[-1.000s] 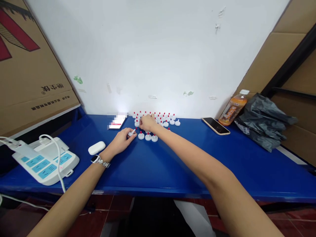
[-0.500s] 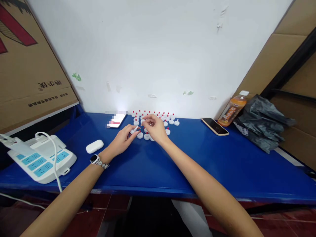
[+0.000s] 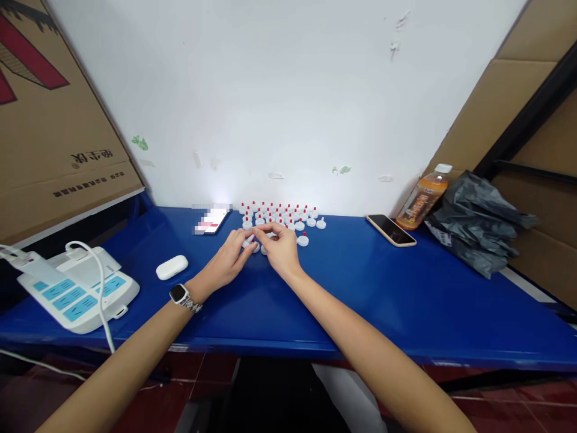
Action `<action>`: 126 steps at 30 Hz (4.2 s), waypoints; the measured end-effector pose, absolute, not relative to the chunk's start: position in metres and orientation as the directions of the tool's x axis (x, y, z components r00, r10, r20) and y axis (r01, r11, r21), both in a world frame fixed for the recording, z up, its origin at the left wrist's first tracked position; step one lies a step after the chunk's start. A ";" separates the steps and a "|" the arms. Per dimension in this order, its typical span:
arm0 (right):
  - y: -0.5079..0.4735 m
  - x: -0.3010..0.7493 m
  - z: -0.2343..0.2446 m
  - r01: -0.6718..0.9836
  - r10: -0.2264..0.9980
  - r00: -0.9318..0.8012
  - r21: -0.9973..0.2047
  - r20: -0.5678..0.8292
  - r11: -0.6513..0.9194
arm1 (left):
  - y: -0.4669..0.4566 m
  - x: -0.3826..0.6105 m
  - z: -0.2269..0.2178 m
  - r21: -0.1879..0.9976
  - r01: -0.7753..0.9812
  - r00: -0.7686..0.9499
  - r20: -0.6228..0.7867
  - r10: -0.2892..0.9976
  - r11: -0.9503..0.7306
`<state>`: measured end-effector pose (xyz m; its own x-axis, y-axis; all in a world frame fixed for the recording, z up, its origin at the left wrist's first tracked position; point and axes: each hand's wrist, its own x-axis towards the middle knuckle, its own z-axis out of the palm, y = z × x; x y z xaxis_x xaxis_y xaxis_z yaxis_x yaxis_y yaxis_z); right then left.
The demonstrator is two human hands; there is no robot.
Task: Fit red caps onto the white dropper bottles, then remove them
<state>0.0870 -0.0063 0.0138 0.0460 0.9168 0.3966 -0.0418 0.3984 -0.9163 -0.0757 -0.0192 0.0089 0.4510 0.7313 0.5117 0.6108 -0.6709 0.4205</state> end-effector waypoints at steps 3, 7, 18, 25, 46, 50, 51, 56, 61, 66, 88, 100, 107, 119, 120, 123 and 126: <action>-0.007 0.086 0.012 -0.005 0.903 0.060 -0.905 0.425 0.426 | -0.020 -0.075 0.010 0.422 0.599 0.437 0.541 0.719 -0.681; -0.009 0.084 0.011 0.099 0.825 0.066 -0.826 0.562 0.555 | -0.019 -0.075 0.009 0.434 0.591 0.426 0.548 0.720 -0.680; -0.011 0.083 0.013 0.131 0.809 0.028 -0.805 0.587 0.579 | -0.014 -0.076 0.006 0.501 0.553 0.407 0.535 0.741 -0.665; 0.008 0.096 0.030 0.058 0.874 -0.262 -0.898 0.409 0.437 | -0.009 -0.078 0.006 0.518 0.556 0.378 0.539 0.753 -0.650; 0.082 0.112 0.033 0.703 0.836 -0.326 -0.478 0.442 0.527 | 0.000 -0.093 0.000 0.545 0.629 0.333 0.456 0.825 -0.555; 0.066 0.173 0.025 0.636 0.847 -0.014 -0.649 0.532 0.418 | -0.007 -0.081 0.012 0.536 0.605 0.313 0.520 0.795 -0.589; 0.063 0.190 0.021 0.635 0.843 0.076 -0.678 0.532 0.371 | -0.008 -0.073 0.015 0.523 0.594 0.318 0.546 0.775 -0.612; 0.059 0.248 0.003 0.709 0.875 0.247 -0.693 0.415 0.128 | -0.001 -0.005 0.030 0.406 0.491 0.579 0.509 0.637 -0.770; 0.074 0.253 -0.003 0.767 0.932 0.193 -0.640 0.306 0.051 | 0.010 0.051 0.028 0.327 0.462 0.679 0.467 0.566 -0.825; 0.075 0.250 -0.003 0.756 0.930 0.171 -0.649 0.327 0.089 | 0.013 0.051 0.019 0.402 0.462 0.615 0.497 0.613 -0.790; 0.059 0.106 0.041 0.683 0.874 -0.341 -0.547 0.347 0.484 | 0.023 -0.100 0.016 0.659 0.569 0.302 0.390 0.870 -0.492; 0.081 0.068 0.046 0.892 0.874 -0.452 0.077 0.178 0.445 | 0.020 -0.098 0.007 0.646 0.618 0.317 0.317 0.894 -0.448; 0.069 0.074 0.039 0.903 0.893 -0.429 0.069 0.134 0.423 | 0.017 -0.094 0.008 0.668 0.584 0.337 0.318 0.886 -0.462; 0.044 0.108 0.042 0.323 0.848 -0.401 -0.812 0.347 0.486 | 0.009 -0.086 0.014 0.638 0.582 0.335 0.378 0.863 -0.505; 0.040 0.110 0.039 0.234 0.852 -0.381 -0.854 0.359 0.464 | 0.007 -0.084 0.015 0.630 0.584 0.338 0.384 0.859 -0.511; 0.030 0.112 0.030 0.042 0.883 -0.276 -0.913 0.381 0.407 | 0.004 -0.079 0.015 0.607 0.582 0.368 0.397 0.841 -0.541; 0.025 0.109 0.025 -0.026 0.892 -0.256 -0.925 0.372 0.379 | 0.002 -0.078 0.013 0.568 0.590 0.402 0.409 0.819 -0.574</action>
<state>0.1085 0.0245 0.0247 -0.2560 0.8921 0.3724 -0.0261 0.3787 -0.9252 -0.0776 0.0019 0.0126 0.4021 0.8191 0.4092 0.5899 -0.5735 0.5684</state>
